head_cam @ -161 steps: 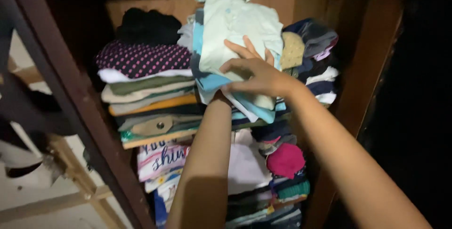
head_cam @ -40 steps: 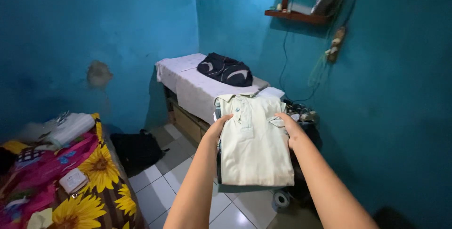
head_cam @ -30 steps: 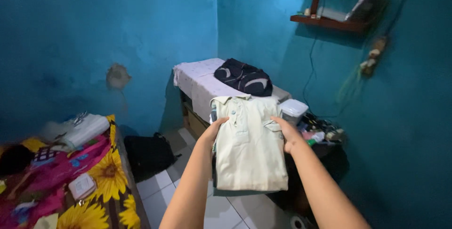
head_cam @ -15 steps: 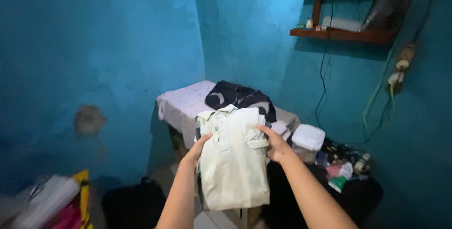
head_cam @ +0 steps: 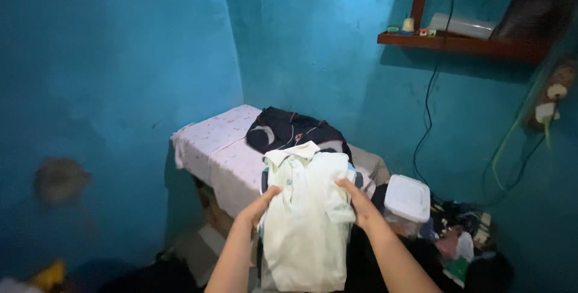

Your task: The person removes a shirt, a pair of shorts, and a pair of pants from a closet and places them on a bed. They then pack the items into a duffel bag and zip it closed.

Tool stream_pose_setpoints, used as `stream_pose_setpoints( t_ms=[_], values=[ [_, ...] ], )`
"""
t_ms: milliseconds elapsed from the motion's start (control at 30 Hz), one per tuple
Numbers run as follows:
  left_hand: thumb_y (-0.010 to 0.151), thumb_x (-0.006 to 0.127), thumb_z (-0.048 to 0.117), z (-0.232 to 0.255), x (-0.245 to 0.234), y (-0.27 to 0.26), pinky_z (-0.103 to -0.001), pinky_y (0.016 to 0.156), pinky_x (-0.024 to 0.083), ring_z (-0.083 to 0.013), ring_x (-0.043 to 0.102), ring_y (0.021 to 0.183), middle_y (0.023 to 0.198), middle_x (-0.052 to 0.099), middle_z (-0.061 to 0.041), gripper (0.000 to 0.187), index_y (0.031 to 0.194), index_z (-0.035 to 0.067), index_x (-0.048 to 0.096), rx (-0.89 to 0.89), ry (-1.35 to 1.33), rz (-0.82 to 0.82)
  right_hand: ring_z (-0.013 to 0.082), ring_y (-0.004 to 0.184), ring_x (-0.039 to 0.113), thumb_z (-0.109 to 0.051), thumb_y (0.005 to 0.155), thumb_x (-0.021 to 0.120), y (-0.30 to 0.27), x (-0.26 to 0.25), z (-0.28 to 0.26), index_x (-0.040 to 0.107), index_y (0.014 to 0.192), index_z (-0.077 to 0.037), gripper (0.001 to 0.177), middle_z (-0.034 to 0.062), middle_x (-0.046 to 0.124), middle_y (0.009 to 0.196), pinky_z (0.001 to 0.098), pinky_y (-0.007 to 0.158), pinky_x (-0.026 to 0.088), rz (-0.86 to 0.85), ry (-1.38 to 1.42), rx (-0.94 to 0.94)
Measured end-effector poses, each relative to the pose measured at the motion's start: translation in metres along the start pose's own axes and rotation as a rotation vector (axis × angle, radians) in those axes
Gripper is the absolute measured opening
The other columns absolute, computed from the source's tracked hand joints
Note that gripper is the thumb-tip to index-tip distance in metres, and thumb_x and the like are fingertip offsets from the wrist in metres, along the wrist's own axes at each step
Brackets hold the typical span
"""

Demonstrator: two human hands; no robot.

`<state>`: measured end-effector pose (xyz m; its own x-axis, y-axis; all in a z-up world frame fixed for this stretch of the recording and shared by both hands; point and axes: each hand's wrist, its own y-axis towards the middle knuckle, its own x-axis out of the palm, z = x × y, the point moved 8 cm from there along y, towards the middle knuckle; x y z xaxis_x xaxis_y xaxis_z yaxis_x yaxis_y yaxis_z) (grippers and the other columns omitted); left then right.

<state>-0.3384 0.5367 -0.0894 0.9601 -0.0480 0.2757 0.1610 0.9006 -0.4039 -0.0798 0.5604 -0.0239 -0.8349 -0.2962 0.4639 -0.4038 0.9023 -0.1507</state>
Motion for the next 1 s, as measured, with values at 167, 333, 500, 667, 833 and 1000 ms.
stream_pose_setpoints(
  t_ms=[167, 333, 500, 667, 833, 1000],
  values=[
    [0.076, 0.061, 0.05, 0.03, -0.003, 0.052, -0.038, 0.087, 0.056, -0.0249, 0.072, 0.097, 0.121, 0.072, -0.014, 0.07, 0.129, 0.004, 0.064, -0.006, 0.17, 0.062, 0.0246, 0.098, 0.069, -0.035, 0.077, 0.069, 0.069, -0.045, 0.015, 0.063, 0.123, -0.005, 0.055, 0.0095, 0.071, 0.109, 0.0432, 0.087, 0.056, 0.089, 0.026, 0.101],
    [0.076, 0.06, 0.051, 0.033, -0.02, 0.139, -0.034, 0.086, 0.055, -0.0225, 0.073, 0.098, 0.121, 0.073, -0.013, 0.071, 0.129, 0.004, 0.065, -0.108, 0.244, -0.021, 0.0287, 0.101, 0.068, -0.035, 0.074, 0.07, 0.112, -0.069, 0.012, 0.062, 0.124, -0.008, 0.058, 0.0121, 0.07, 0.113, 0.0465, 0.087, 0.055, 0.205, -0.099, 0.232],
    [0.078, 0.063, 0.049, 0.044, -0.028, 0.175, -0.037, 0.085, 0.056, -0.0248, 0.071, 0.099, 0.121, 0.072, -0.014, 0.07, 0.132, 0.004, 0.061, -0.27, 0.322, -0.004, 0.0308, 0.108, 0.062, -0.04, 0.071, 0.074, 0.18, -0.122, 0.051, 0.06, 0.13, -0.003, 0.071, 0.0127, 0.065, 0.119, 0.048, 0.093, 0.053, 0.242, -0.007, 0.283],
    [0.076, 0.07, 0.032, 0.063, -0.028, 0.193, -0.04, 0.086, 0.057, -0.0234, 0.071, 0.1, 0.118, 0.071, -0.013, 0.064, 0.133, 0.007, 0.056, -0.151, 0.324, 0.07, 0.0309, 0.113, 0.062, -0.032, 0.07, 0.073, 0.184, -0.128, 0.051, 0.057, 0.132, -0.01, 0.067, 0.0116, 0.066, 0.124, 0.0469, 0.093, 0.05, 0.334, -0.132, 0.278],
    [0.068, 0.076, 0.025, 0.045, -0.068, 0.306, -0.033, 0.082, 0.055, -0.0185, 0.07, 0.093, 0.111, 0.075, -0.011, 0.058, 0.122, 0.004, 0.068, 0.172, 0.499, -0.051, 0.0236, 0.117, 0.062, -0.024, 0.074, 0.072, 0.225, -0.166, 0.065, 0.056, 0.132, -0.012, 0.062, 0.0057, 0.066, 0.128, 0.0384, 0.095, 0.049, 0.34, -0.204, 0.047],
    [0.07, 0.077, 0.017, 0.013, -0.065, 0.389, -0.039, 0.083, 0.055, -0.0259, 0.069, 0.093, 0.109, 0.074, -0.021, 0.054, 0.12, -0.002, 0.068, 0.283, 0.48, -0.18, 0.0306, 0.115, 0.068, -0.028, 0.081, 0.068, 0.214, -0.169, 0.066, 0.059, 0.132, -0.003, 0.057, 0.0183, 0.069, 0.13, 0.0414, 0.091, 0.051, 0.714, -0.329, 0.129]
  ],
)
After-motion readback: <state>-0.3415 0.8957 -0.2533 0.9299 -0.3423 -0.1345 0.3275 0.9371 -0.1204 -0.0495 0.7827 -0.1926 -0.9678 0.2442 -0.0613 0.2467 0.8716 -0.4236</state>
